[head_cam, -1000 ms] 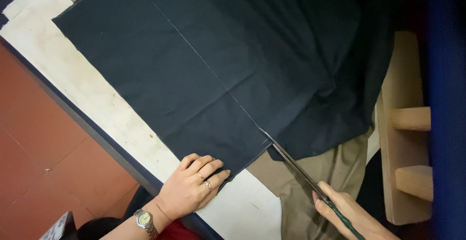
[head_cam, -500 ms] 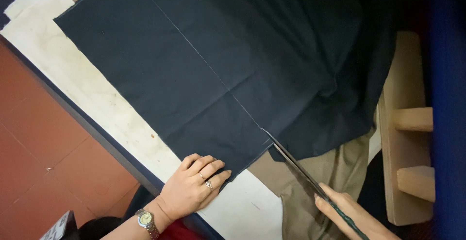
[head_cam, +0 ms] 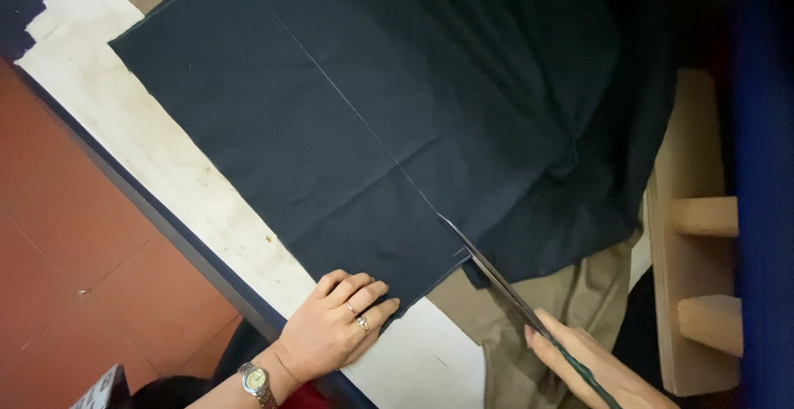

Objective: Marking fabric with a ruler and chalk before cutting it into specific shapes with scissors.

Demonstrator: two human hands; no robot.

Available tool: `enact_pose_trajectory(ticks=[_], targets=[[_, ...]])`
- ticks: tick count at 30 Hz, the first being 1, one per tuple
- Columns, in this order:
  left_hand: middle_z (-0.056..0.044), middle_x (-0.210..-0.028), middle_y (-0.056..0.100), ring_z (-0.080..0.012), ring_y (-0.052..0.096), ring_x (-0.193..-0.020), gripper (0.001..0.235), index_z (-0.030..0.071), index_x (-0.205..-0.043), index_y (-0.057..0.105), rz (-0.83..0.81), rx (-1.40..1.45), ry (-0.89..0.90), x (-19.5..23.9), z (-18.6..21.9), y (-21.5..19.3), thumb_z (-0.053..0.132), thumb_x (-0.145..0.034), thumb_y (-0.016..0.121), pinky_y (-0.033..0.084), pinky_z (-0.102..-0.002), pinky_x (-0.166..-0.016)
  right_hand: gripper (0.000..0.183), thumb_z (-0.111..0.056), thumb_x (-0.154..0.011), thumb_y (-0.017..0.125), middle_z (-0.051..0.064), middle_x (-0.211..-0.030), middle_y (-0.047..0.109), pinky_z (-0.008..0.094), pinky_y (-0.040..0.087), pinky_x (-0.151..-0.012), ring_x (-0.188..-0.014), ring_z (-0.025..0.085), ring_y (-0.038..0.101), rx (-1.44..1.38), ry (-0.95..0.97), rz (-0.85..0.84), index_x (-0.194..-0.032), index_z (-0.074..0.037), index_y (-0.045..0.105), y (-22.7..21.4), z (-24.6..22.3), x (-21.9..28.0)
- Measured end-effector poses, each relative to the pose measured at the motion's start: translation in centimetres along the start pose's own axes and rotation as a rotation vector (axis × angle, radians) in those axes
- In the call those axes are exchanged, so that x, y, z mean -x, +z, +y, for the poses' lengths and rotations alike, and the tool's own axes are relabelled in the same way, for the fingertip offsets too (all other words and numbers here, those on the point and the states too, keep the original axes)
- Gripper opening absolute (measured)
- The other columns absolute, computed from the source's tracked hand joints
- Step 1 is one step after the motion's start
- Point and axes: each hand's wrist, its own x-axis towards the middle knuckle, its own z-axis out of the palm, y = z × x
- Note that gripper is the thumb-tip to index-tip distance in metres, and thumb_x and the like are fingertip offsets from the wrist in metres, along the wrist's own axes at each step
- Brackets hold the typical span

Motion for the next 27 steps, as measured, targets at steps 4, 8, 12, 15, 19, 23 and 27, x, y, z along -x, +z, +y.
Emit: enact_pose_trajectory(ticks=[4, 8, 12, 15, 19, 23, 27], targets=[[-0.010, -0.114, 0.062, -0.0261, 0.058, -0.101, 0.024, 0.012, -0.114, 0.065, -0.050, 0.010, -0.004, 0.0, -0.1, -0.1, 0.022, -0.093, 0.062, 0.041, -0.042, -0.087, 0.101, -0.078, -0.071, 0.050, -0.011, -0.162, 0.019, 0.037, 0.009, -0.118, -0.151, 0.008, 0.014, 0.114, -0.386, -0.157, -0.153, -0.029, 0.015, -0.9, 0.2, -0.2], [-0.010, -0.111, 0.062, -0.0262, 0.059, -0.098, 0.021, 0.010, -0.110, 0.066, 0.017, 0.000, 0.012, 0.1, 0.0, -0.1, 0.018, -0.092, 0.063, 0.042, -0.041, -0.084, 0.053, -0.049, -0.089, 0.041, -0.012, -0.132, 0.056, 0.027, 0.030, -0.102, -0.123, 0.004, 0.050, -0.051, -0.184, -0.048, -0.136, -0.025, 0.044, -0.6, 0.7, -1.2], [-0.010, -0.112, 0.063, -0.0271, 0.058, -0.099, 0.022, 0.011, -0.112, 0.066, -0.017, 0.011, -0.001, 0.1, -0.1, 0.0, 0.019, -0.091, 0.065, 0.042, -0.042, -0.086, 0.041, -0.044, -0.090, 0.047, -0.008, -0.118, 0.075, 0.020, 0.037, -0.110, -0.114, 0.003, 0.067, -0.162, 0.075, -0.055, -0.118, -0.023, 0.067, -0.4, -1.1, -4.1], [-0.010, -0.114, 0.063, -0.0266, 0.058, -0.101, 0.024, 0.012, -0.114, 0.066, -0.053, 0.019, -0.013, 0.3, -0.1, 0.1, 0.021, -0.092, 0.064, 0.041, -0.042, -0.088, 0.028, -0.039, -0.099, 0.044, -0.004, -0.082, 0.052, 0.026, 0.037, -0.072, -0.074, 0.010, 0.049, -0.056, -0.087, -0.037, -0.090, -0.015, 0.056, -0.1, -1.5, -3.4], [-0.009, -0.112, 0.062, -0.0264, 0.058, -0.100, 0.022, 0.011, -0.112, 0.067, 0.001, 0.008, 0.002, 0.3, -0.1, 0.1, 0.018, -0.091, 0.064, 0.042, -0.041, -0.087, 0.034, -0.042, -0.095, 0.044, -0.004, -0.097, 0.069, 0.023, 0.038, -0.079, -0.089, 0.008, 0.059, -0.058, 0.038, -0.016, -0.104, -0.017, 0.065, -0.2, -2.5, -3.0], [-0.011, -0.114, 0.063, -0.0274, 0.058, -0.102, 0.025, 0.011, -0.114, 0.066, -0.074, 0.023, -0.018, 0.3, -0.1, 0.2, 0.021, -0.091, 0.065, 0.041, -0.043, -0.088, 0.030, -0.038, -0.097, 0.044, -0.005, -0.087, 0.064, 0.023, 0.041, -0.074, -0.080, 0.008, 0.057, -0.073, -0.056, 0.003, -0.095, -0.016, 0.063, 0.1, -1.3, -3.5], [-0.011, -0.115, 0.062, -0.0268, 0.058, -0.102, 0.024, 0.011, -0.115, 0.065, -0.057, 0.025, -0.003, 0.2, -0.2, -0.1, 0.020, -0.093, 0.062, 0.040, -0.042, -0.089, 0.038, -0.044, -0.094, 0.038, -0.004, -0.073, 0.054, 0.024, 0.037, -0.056, -0.059, 0.009, 0.046, -0.101, -0.130, 0.006, -0.096, -0.018, 0.066, 0.6, 0.5, -4.5]])
